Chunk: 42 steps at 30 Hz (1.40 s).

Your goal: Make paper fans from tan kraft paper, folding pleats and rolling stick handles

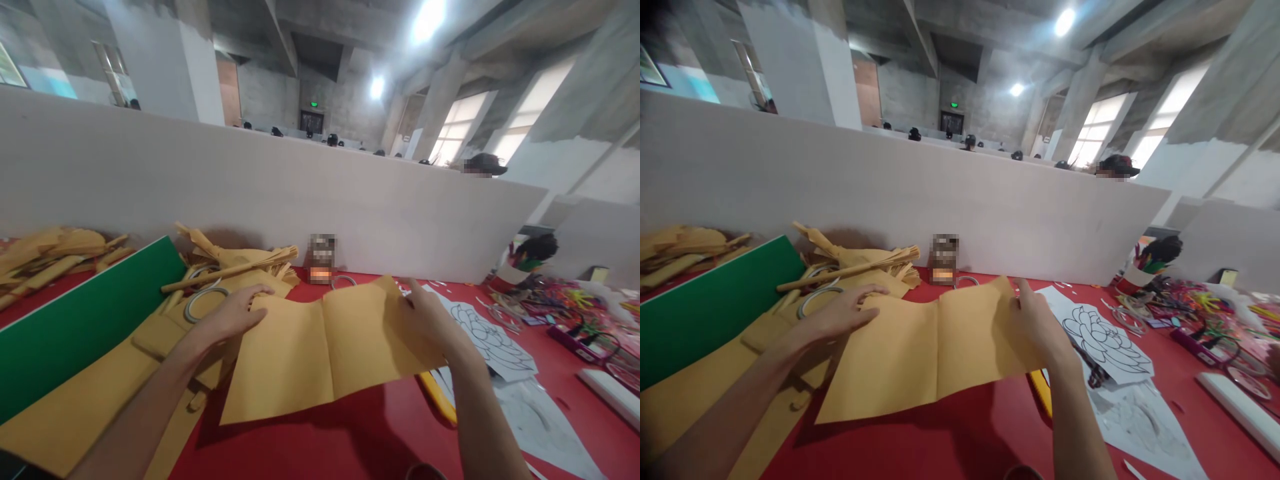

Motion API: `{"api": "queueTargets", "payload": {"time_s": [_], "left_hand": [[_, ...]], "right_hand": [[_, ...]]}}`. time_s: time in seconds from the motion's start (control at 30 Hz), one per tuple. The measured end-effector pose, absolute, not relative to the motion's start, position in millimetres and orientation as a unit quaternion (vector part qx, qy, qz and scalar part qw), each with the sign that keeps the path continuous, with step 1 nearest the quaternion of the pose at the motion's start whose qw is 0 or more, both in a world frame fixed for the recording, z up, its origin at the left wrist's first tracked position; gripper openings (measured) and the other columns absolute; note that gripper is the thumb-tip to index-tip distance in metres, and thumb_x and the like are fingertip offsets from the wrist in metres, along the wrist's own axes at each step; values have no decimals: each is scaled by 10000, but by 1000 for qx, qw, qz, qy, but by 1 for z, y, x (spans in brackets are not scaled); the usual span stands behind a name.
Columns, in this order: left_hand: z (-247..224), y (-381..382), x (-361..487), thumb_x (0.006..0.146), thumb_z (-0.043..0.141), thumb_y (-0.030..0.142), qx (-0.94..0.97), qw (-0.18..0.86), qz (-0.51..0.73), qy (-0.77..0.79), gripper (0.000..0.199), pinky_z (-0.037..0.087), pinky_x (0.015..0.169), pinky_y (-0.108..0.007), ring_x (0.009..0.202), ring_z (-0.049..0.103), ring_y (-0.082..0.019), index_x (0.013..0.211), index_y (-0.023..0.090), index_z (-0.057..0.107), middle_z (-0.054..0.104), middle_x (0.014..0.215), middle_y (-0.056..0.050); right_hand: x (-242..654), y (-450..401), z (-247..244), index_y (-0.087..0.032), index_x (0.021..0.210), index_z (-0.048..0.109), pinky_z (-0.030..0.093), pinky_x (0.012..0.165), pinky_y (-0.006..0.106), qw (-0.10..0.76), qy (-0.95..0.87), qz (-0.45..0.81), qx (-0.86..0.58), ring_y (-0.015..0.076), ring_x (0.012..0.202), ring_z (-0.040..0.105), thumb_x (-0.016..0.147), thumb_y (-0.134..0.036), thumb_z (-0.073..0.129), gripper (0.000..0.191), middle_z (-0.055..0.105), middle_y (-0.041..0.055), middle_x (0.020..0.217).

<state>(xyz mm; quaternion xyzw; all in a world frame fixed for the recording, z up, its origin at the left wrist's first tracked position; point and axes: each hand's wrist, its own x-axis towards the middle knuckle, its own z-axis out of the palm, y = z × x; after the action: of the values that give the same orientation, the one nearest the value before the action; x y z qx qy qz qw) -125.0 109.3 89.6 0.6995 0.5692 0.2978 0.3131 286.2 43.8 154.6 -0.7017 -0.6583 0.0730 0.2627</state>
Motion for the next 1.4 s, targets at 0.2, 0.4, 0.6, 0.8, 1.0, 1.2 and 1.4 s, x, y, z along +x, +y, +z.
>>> {"api": "queueTargets", "payload": {"time_s": [0.2,0.4,0.6,0.8,1.0,1.2,1.4], "left_hand": [[92,99,-107,757,625,397,746,263,231,566,389,489,849,-351,1026,716,-333,1043,188,787,806,1101,-123],[87,92,-89,809,574,346,751,234,194,586,242,428,735,-330,855,711,-297,831,196,763,796,901,-114],[77,85,-89,835,582,376,732,202,182,624,310,334,642,-335,675,641,-277,565,225,606,694,646,-103],[69,71,-90,822,578,408,727,215,188,625,323,326,619,-322,641,636,-259,559,227,630,710,628,-92],[69,65,-89,791,577,432,719,216,185,634,324,310,600,-318,626,623,-256,540,232,617,666,570,-76],[65,62,-93,802,570,450,709,233,180,641,318,330,617,-314,667,648,-269,589,228,653,697,616,-79],[58,57,-101,838,556,514,688,259,199,648,353,350,623,-321,670,651,-272,645,228,634,703,674,-86]], "right_hand": [[257,49,114,-205,1462,612,504,1059,555,140,-790,-2,-596,377,1394,589,1052,-330,511,441,600,200,1540],[199,53,38,-194,1679,372,277,1307,497,95,-854,85,-504,246,1620,313,1133,-367,338,574,343,109,1736],[199,49,19,-130,1687,341,199,1338,461,110,-847,60,-517,212,1643,242,1127,-338,289,599,272,99,1753],[200,50,20,-150,1692,336,184,1335,465,108,-845,51,-521,211,1640,251,1126,-341,265,601,278,92,1754],[201,51,16,-174,1701,319,193,1329,470,108,-847,51,-519,210,1642,245,1125,-339,261,602,271,86,1757],[200,50,17,-172,1700,319,178,1333,456,115,-843,52,-522,208,1639,254,1130,-357,250,603,277,75,1758],[201,49,18,-165,1697,327,170,1335,451,113,-842,56,-524,204,1643,243,1131,-362,248,605,273,75,1759]]}}
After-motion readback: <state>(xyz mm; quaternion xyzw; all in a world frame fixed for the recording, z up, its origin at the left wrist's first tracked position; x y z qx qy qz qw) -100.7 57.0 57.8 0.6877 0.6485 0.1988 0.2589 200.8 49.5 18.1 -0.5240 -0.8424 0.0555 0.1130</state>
